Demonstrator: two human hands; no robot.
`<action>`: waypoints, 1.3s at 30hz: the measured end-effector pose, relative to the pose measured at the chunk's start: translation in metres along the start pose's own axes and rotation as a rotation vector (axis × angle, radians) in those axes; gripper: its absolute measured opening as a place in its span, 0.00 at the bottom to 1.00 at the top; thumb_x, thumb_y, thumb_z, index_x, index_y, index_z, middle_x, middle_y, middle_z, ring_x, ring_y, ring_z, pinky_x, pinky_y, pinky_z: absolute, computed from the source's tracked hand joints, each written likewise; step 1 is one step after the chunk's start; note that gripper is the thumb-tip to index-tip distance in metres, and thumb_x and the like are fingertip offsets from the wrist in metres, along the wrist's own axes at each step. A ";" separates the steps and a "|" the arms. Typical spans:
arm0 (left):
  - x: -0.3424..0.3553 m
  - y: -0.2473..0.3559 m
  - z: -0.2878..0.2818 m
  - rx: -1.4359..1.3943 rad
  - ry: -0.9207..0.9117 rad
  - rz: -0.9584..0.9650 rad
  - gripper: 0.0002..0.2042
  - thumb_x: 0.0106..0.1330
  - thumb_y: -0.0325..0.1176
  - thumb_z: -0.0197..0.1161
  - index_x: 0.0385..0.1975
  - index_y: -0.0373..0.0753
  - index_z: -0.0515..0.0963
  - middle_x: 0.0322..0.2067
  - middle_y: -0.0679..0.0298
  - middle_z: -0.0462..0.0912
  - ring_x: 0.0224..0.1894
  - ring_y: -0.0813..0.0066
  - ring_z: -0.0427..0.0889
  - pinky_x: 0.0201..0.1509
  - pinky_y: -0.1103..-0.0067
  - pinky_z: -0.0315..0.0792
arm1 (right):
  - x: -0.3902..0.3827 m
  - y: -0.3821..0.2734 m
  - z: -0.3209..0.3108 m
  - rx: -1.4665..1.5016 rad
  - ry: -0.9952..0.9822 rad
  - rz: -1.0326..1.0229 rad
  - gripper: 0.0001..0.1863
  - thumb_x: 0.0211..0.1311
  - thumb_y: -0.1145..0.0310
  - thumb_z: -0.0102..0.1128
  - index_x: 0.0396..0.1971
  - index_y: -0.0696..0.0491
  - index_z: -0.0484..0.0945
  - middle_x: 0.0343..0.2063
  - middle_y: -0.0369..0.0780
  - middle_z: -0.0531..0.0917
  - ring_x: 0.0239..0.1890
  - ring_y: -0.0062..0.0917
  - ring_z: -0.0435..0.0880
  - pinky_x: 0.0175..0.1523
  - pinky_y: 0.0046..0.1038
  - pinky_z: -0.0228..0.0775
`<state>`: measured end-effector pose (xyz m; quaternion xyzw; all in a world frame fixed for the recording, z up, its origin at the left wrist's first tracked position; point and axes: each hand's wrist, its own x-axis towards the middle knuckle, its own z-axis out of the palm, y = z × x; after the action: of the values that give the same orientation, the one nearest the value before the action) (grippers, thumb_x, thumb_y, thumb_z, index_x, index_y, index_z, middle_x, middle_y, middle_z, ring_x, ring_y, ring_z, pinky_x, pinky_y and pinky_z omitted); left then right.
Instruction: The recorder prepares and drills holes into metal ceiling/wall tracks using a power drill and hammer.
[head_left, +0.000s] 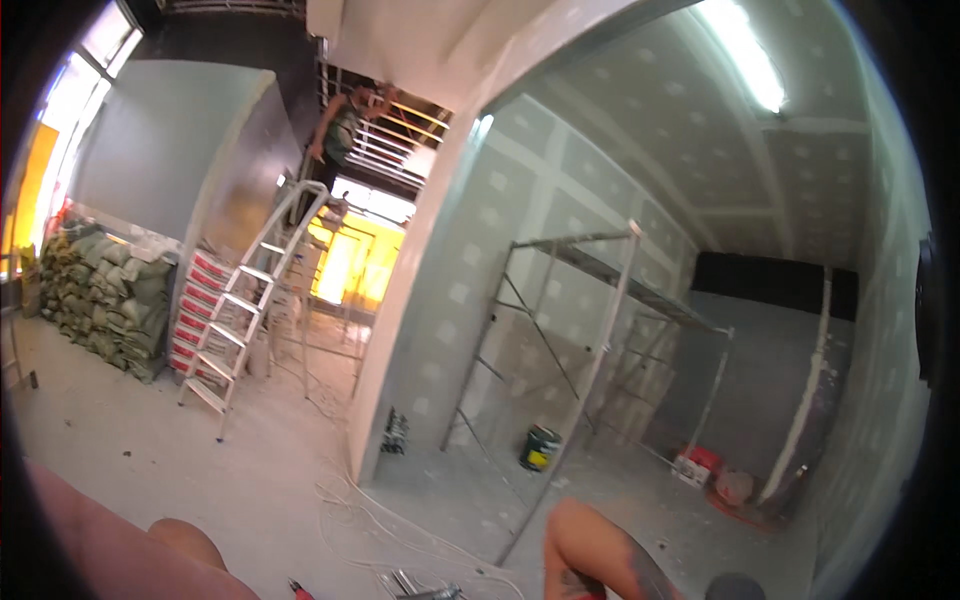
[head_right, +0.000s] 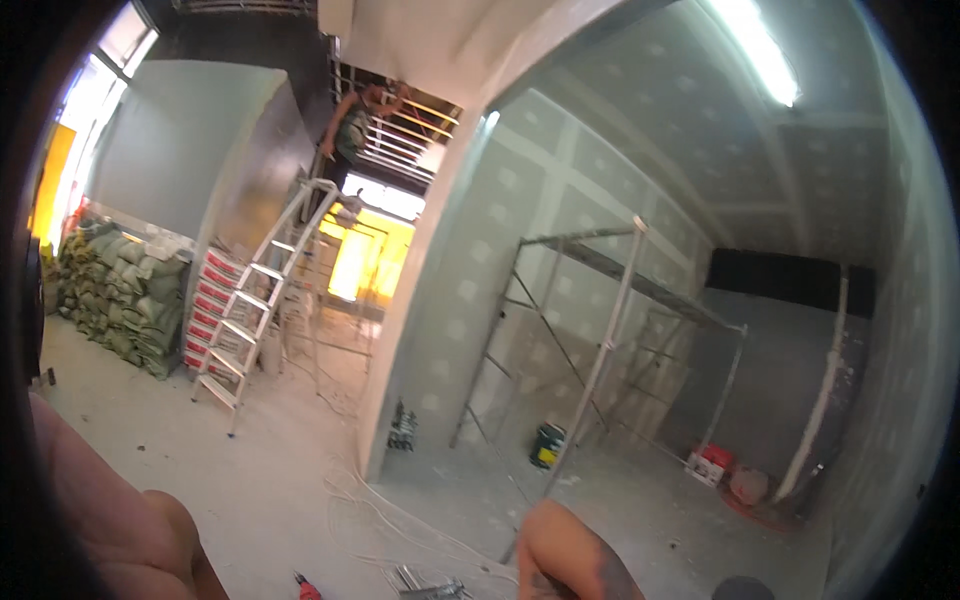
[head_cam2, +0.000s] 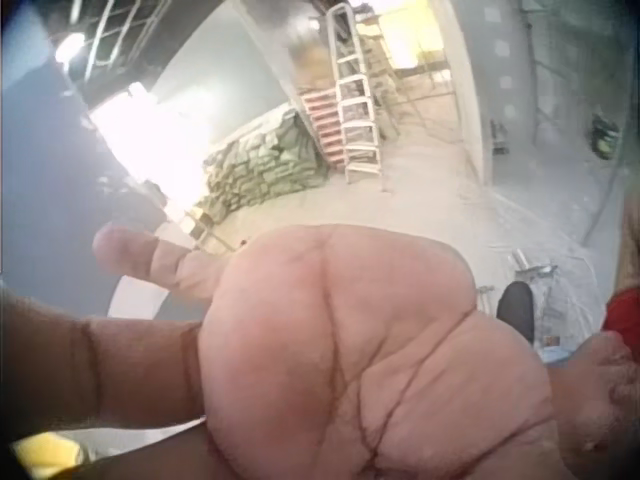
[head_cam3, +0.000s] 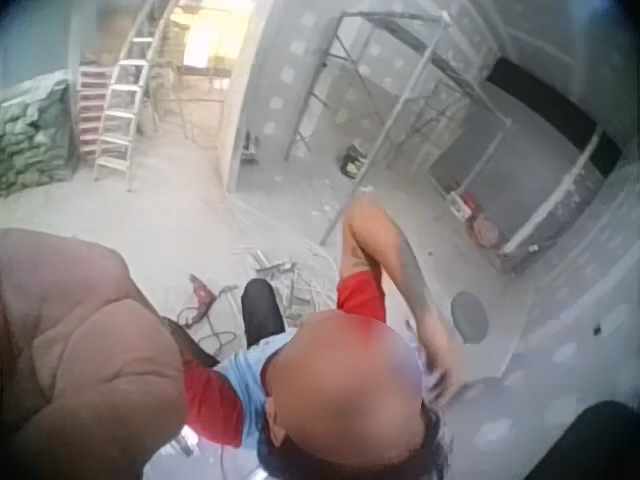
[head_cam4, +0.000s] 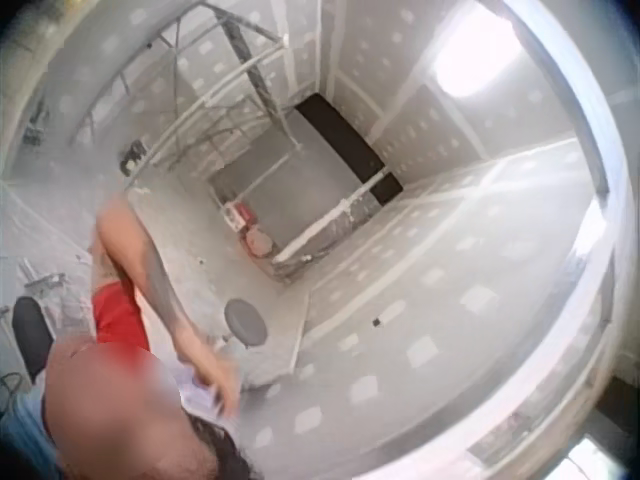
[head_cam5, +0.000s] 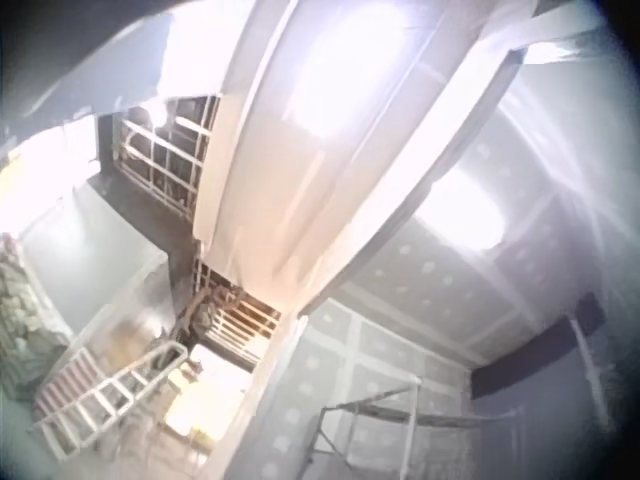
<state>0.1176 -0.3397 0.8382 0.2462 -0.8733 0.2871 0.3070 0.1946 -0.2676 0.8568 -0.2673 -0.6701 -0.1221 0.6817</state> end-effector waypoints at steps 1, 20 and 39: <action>0.003 0.008 -0.005 0.041 0.021 -0.018 0.08 0.66 0.29 0.63 0.39 0.31 0.82 0.42 0.47 0.83 0.46 0.55 0.81 0.47 0.68 0.74 | 0.001 0.004 0.002 -0.003 -0.001 0.022 0.23 0.68 0.53 0.55 0.49 0.60 0.77 0.41 0.45 0.82 0.48 0.33 0.80 0.55 0.41 0.73; 0.019 0.078 -0.047 0.358 0.068 -0.238 0.09 0.67 0.30 0.61 0.40 0.31 0.82 0.43 0.48 0.83 0.47 0.56 0.80 0.49 0.68 0.73 | 0.006 -0.009 -0.019 -0.249 0.087 0.087 0.23 0.68 0.54 0.55 0.50 0.59 0.77 0.40 0.43 0.82 0.47 0.32 0.80 0.54 0.40 0.73; 0.096 0.311 -0.039 1.536 -0.207 -0.901 0.11 0.69 0.32 0.59 0.41 0.31 0.81 0.44 0.49 0.83 0.49 0.57 0.80 0.52 0.69 0.72 | -0.030 -0.027 -0.056 -0.507 0.218 0.155 0.23 0.68 0.55 0.56 0.50 0.59 0.76 0.40 0.42 0.82 0.46 0.31 0.80 0.53 0.39 0.74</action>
<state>-0.1215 -0.1165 0.8200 0.7281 -0.2843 0.6208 0.0610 0.2261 -0.3253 0.8352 -0.4651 -0.5183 -0.2613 0.6684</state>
